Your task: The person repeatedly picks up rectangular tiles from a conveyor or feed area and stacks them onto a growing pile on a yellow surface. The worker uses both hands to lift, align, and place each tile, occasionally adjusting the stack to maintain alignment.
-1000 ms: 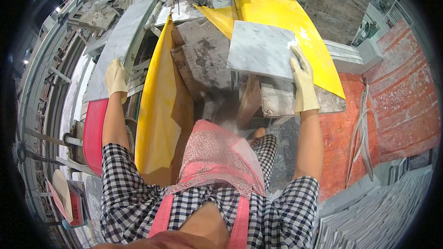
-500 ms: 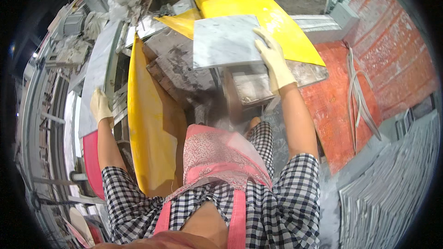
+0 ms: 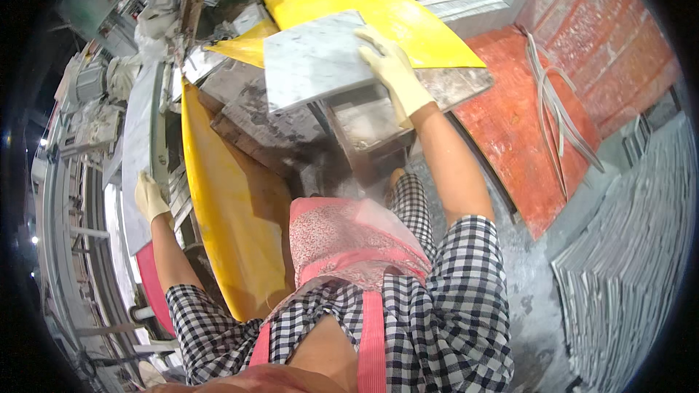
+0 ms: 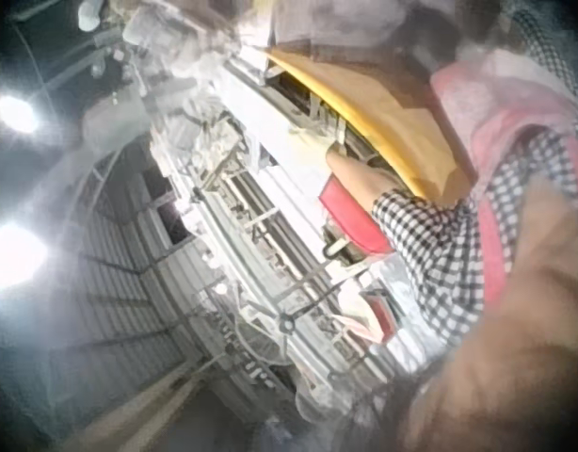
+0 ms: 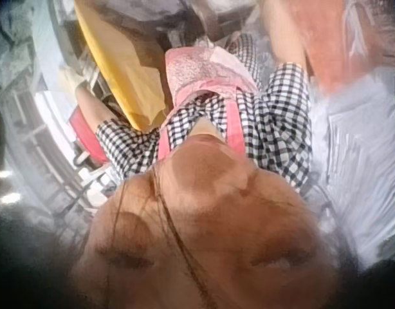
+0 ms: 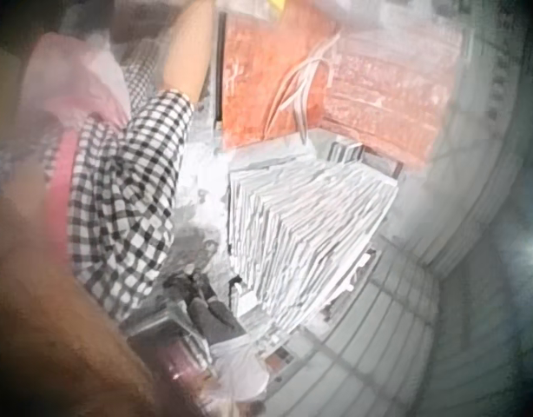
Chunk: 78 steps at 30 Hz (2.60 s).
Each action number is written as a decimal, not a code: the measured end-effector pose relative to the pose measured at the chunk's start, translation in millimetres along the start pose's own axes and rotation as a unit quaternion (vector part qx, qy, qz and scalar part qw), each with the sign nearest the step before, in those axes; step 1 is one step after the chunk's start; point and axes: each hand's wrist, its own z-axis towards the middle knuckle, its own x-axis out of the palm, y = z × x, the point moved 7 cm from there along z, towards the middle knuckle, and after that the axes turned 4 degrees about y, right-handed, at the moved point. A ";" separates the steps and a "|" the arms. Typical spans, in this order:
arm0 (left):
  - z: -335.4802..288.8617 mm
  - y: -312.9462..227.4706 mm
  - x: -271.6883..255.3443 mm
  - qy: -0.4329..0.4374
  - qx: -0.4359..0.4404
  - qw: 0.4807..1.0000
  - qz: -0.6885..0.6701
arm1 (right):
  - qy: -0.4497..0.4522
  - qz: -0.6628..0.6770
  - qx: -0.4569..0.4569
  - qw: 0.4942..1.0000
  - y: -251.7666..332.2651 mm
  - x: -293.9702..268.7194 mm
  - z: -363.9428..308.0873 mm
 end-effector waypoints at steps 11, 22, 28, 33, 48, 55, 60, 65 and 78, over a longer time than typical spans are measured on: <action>2.4 4.5 4.5 -0.021 0.026 0.999 0.011 | -0.003 -0.017 -0.030 0.999 2.0 0.1 0.4; -15.1 -21.7 -17.7 -0.009 -0.007 1.000 -0.029 | -0.010 -0.044 -0.028 0.999 -0.9 -3.0 4.4; -10.5 -17.9 -12.8 -0.028 0.033 0.999 -0.006 | -0.001 0.006 0.000 1.000 -0.6 -1.0 4.1; -9.4 -12.6 -10.0 -0.028 0.012 0.999 -0.018 | 0.004 -0.053 -0.033 0.998 2.3 -1.8 4.3; -12.7 -18.4 -13.9 -0.034 0.020 0.999 -0.008 | 0.012 -0.052 -0.032 0.998 -3.3 -4.0 7.3; -17.4 -25.4 -20.3 -0.029 0.017 0.999 -0.037 | 0.007 -0.038 -0.019 0.999 -1.2 -2.8 5.4; -13.3 -20.2 -16.8 -0.029 0.015 0.999 0.003 | 0.005 -0.025 -0.022 0.999 -0.7 -2.0 5.3; -5.7 -7.3 -6.1 -0.026 0.004 0.999 -0.027 | 0.003 -0.031 -0.017 0.999 -3.8 -2.7 6.6; -9.1 -15.6 -11.7 -0.018 0.001 1.000 0.020 | 0.008 -0.059 -0.046 0.997 1.2 -3.3 5.8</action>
